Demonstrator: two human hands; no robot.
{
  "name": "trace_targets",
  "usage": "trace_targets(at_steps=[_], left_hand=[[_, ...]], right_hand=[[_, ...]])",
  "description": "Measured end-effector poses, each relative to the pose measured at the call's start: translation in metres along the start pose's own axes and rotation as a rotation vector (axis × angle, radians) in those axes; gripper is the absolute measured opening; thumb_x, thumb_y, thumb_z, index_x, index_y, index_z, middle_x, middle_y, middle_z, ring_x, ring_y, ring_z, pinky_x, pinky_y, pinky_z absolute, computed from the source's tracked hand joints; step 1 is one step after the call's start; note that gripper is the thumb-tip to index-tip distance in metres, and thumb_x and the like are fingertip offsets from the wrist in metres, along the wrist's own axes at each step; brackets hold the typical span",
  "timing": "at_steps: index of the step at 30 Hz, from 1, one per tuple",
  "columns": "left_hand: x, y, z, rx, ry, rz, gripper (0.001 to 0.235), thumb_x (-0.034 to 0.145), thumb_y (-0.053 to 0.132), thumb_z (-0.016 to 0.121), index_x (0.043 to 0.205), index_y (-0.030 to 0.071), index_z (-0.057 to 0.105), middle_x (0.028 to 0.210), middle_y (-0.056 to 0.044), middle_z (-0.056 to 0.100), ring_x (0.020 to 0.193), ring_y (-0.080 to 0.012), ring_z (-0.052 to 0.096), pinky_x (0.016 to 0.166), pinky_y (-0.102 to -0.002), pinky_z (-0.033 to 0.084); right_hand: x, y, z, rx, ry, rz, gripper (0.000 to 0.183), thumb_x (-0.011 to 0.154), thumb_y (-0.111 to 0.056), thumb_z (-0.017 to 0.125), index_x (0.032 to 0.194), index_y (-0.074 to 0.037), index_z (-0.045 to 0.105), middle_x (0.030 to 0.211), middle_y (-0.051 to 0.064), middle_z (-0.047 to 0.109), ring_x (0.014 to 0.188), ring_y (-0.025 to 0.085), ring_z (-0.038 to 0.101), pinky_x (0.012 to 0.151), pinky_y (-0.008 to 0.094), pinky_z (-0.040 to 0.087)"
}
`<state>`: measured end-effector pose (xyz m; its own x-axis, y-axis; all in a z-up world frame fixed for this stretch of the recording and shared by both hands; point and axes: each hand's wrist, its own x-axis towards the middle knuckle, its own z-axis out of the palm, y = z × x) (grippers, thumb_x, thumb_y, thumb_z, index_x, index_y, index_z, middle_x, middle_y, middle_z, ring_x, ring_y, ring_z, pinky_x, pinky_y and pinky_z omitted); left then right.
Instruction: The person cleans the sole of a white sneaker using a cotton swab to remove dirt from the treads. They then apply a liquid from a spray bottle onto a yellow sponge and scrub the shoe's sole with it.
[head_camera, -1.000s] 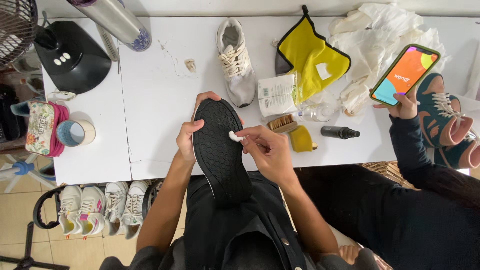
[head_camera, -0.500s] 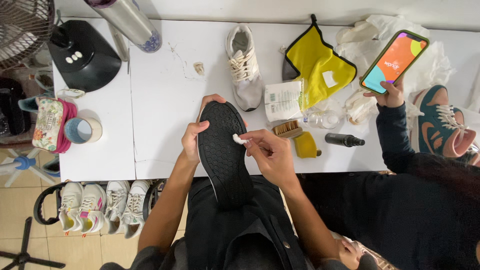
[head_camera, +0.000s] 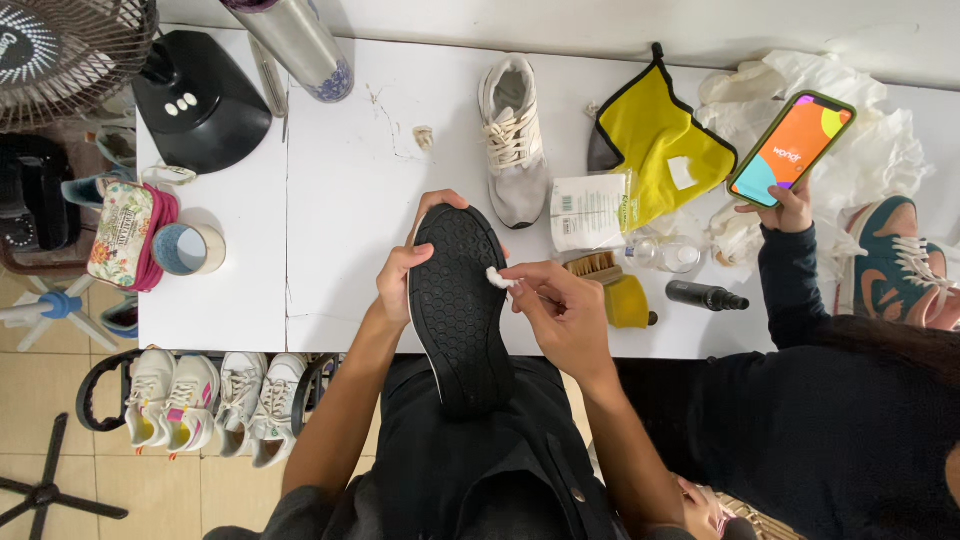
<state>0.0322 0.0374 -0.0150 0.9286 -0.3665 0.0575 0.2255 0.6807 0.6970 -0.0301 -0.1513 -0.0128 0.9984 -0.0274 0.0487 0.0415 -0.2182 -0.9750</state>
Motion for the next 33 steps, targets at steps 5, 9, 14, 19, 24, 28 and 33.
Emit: trace_targets(at_steps=[5, 9, 14, 19, 24, 28, 33], left_hand=[[0.0, 0.003, -0.004, 0.008, 0.006, -0.001, 0.068, 0.086, 0.033, 0.053, 0.146, 0.0, 0.045, 0.112, -0.012, 0.058, 0.101, -0.0191, 0.062, 0.086, -0.03, 0.053], [0.001, 0.005, -0.005, 0.023, 0.014, -0.015, 0.069, 0.086, 0.034, 0.052, 0.146, 0.0, 0.045, 0.112, -0.011, 0.057, 0.101, -0.0184, 0.061, 0.086, -0.029, 0.053], [0.003, 0.005, -0.009, 0.034, 0.005, -0.024, 0.069, 0.086, 0.034, 0.052, 0.146, 0.0, 0.045, 0.114, -0.011, 0.056, 0.102, -0.0178, 0.06, 0.087, -0.028, 0.052], [0.003, 0.004, -0.012, 0.038, 0.006, -0.026, 0.071, 0.086, 0.035, 0.051, 0.147, 0.0, 0.045, 0.115, -0.012, 0.055, 0.103, -0.0182, 0.06, 0.087, -0.028, 0.052], [0.005, 0.003, -0.015, 0.004, 0.0, -0.028, 0.07, 0.088, 0.034, 0.052, 0.147, -0.001, 0.044, 0.114, -0.013, 0.056, 0.103, -0.0195, 0.061, 0.086, -0.03, 0.053], [0.007, 0.003, -0.017, 0.038, 0.004, -0.037, 0.069, 0.09, 0.039, 0.051, 0.147, 0.0, 0.045, 0.115, -0.012, 0.056, 0.102, -0.0181, 0.061, 0.086, -0.029, 0.053], [0.006, 0.005, -0.016, 0.057, 0.015, -0.056, 0.07, 0.089, 0.042, 0.052, 0.146, 0.002, 0.047, 0.113, -0.01, 0.057, 0.101, -0.0173, 0.061, 0.084, -0.028, 0.052]], right_hand=[[0.0, -0.001, 0.012, 0.023, -0.007, 0.011, 0.015, 0.103, -0.003, 0.075, 0.112, -0.009, 0.086, 0.062, 0.005, 0.074, 0.042, 0.008, 0.038, 0.042, 0.024, 0.034], [0.001, 0.002, 0.016, 0.02, -0.007, 0.021, 0.013, 0.104, -0.006, 0.076, 0.111, -0.01, 0.086, 0.063, 0.004, 0.074, 0.042, 0.008, 0.038, 0.042, 0.024, 0.033], [-0.001, 0.002, 0.017, 0.021, 0.001, 0.032, 0.014, 0.104, -0.006, 0.075, 0.112, -0.009, 0.086, 0.063, 0.005, 0.074, 0.041, 0.008, 0.037, 0.042, 0.024, 0.033], [0.001, 0.002, 0.02, 0.029, 0.01, 0.047, 0.014, 0.104, -0.007, 0.076, 0.112, -0.01, 0.086, 0.063, 0.005, 0.074, 0.041, 0.008, 0.037, 0.042, 0.024, 0.033], [0.001, 0.004, 0.022, 0.023, 0.007, 0.041, 0.014, 0.104, -0.007, 0.075, 0.113, -0.009, 0.086, 0.062, 0.004, 0.074, 0.04, 0.008, 0.037, 0.042, 0.024, 0.034], [0.005, 0.003, 0.022, 0.025, 0.004, 0.053, 0.014, 0.103, -0.006, 0.076, 0.112, -0.01, 0.087, 0.061, 0.004, 0.073, 0.04, 0.008, 0.036, 0.042, 0.024, 0.033], [0.005, -0.002, 0.023, 0.011, 0.017, 0.083, 0.012, 0.103, -0.009, 0.077, 0.109, -0.008, 0.087, 0.06, 0.006, 0.074, 0.042, 0.009, 0.038, 0.043, 0.025, 0.033]])
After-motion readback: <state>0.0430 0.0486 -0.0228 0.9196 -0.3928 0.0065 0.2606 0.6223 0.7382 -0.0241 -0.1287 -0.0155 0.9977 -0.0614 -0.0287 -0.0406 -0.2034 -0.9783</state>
